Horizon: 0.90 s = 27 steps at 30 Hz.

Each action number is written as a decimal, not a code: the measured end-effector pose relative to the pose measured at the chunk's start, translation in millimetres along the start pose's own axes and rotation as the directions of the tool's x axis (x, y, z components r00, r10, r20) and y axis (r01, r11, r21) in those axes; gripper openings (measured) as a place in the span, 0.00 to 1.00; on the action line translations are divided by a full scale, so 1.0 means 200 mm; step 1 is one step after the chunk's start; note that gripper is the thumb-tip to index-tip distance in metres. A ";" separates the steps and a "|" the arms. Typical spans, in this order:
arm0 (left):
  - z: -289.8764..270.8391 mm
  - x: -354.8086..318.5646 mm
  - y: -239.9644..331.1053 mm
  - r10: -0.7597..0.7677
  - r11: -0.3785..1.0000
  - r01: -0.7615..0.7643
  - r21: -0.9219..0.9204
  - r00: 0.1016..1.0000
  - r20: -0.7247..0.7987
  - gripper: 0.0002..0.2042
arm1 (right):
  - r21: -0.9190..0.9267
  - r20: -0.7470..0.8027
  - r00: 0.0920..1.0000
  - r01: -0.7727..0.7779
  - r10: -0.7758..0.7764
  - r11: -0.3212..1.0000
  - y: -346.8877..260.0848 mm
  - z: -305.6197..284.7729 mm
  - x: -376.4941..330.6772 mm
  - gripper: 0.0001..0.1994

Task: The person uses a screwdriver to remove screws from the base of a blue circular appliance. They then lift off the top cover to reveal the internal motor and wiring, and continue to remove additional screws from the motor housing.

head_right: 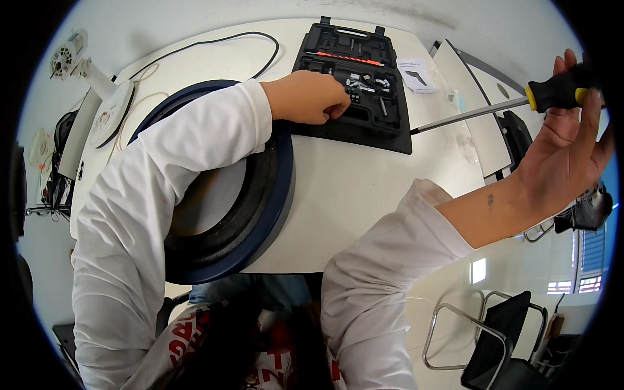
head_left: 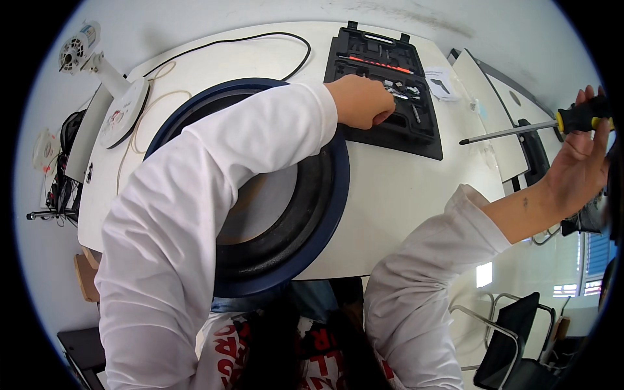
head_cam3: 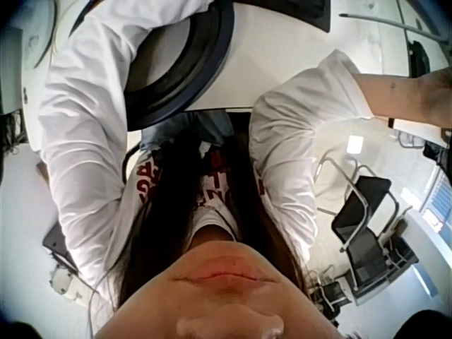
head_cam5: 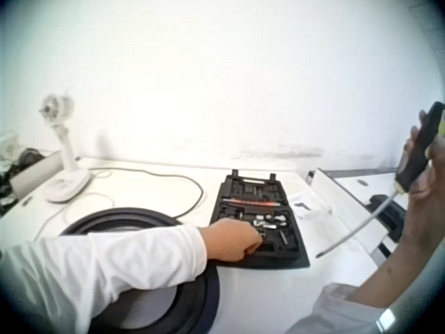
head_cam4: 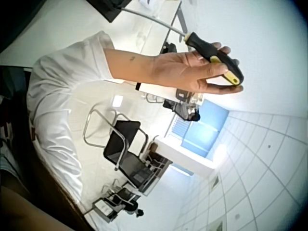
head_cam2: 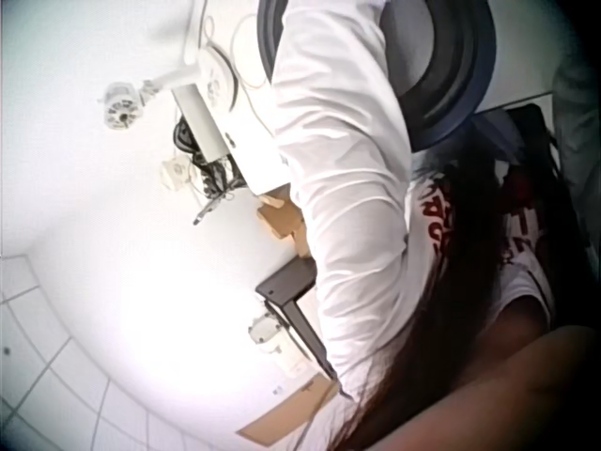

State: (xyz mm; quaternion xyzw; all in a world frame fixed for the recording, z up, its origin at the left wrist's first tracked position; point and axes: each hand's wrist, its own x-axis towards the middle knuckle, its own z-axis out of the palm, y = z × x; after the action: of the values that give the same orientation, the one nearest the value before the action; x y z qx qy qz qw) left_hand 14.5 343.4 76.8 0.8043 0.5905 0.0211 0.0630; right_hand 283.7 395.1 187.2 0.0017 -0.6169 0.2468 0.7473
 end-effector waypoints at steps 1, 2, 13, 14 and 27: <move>0.00 0.00 -0.01 0.002 1.000 -0.002 0.007 1.000 0.001 0.05 | 0.164 0.028 0.998 -0.061 0.057 0.985 -0.02 0.00 0.01 0.28; 0.00 0.00 0.00 0.004 1.000 -0.004 0.014 1.000 0.002 0.05 | 0.321 0.064 0.992 -0.124 0.109 0.939 -0.03 -0.01 0.01 0.32; -0.05 -0.03 -0.02 0.025 0.997 -0.027 0.070 0.999 0.023 0.08 | -0.177 -0.009 0.997 0.074 -0.077 0.981 0.03 -0.03 0.00 0.21; -0.07 -0.04 -0.02 0.024 0.997 -0.027 0.076 0.999 0.036 0.08 | -0.174 -0.007 0.997 0.076 -0.078 0.982 0.03 -0.03 0.00 0.21; -0.13 -0.06 -0.06 -0.011 1.000 0.011 0.009 1.000 -0.014 0.09 | 0.097 0.020 0.999 -0.048 0.046 0.994 -0.01 0.01 0.00 0.24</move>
State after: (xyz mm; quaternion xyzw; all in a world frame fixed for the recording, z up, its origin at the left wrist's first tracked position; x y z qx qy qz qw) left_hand -2.9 336.4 101.5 0.8013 0.5953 0.0234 0.0553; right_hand 282.2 393.0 187.2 0.0260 -0.6107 0.2942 0.7347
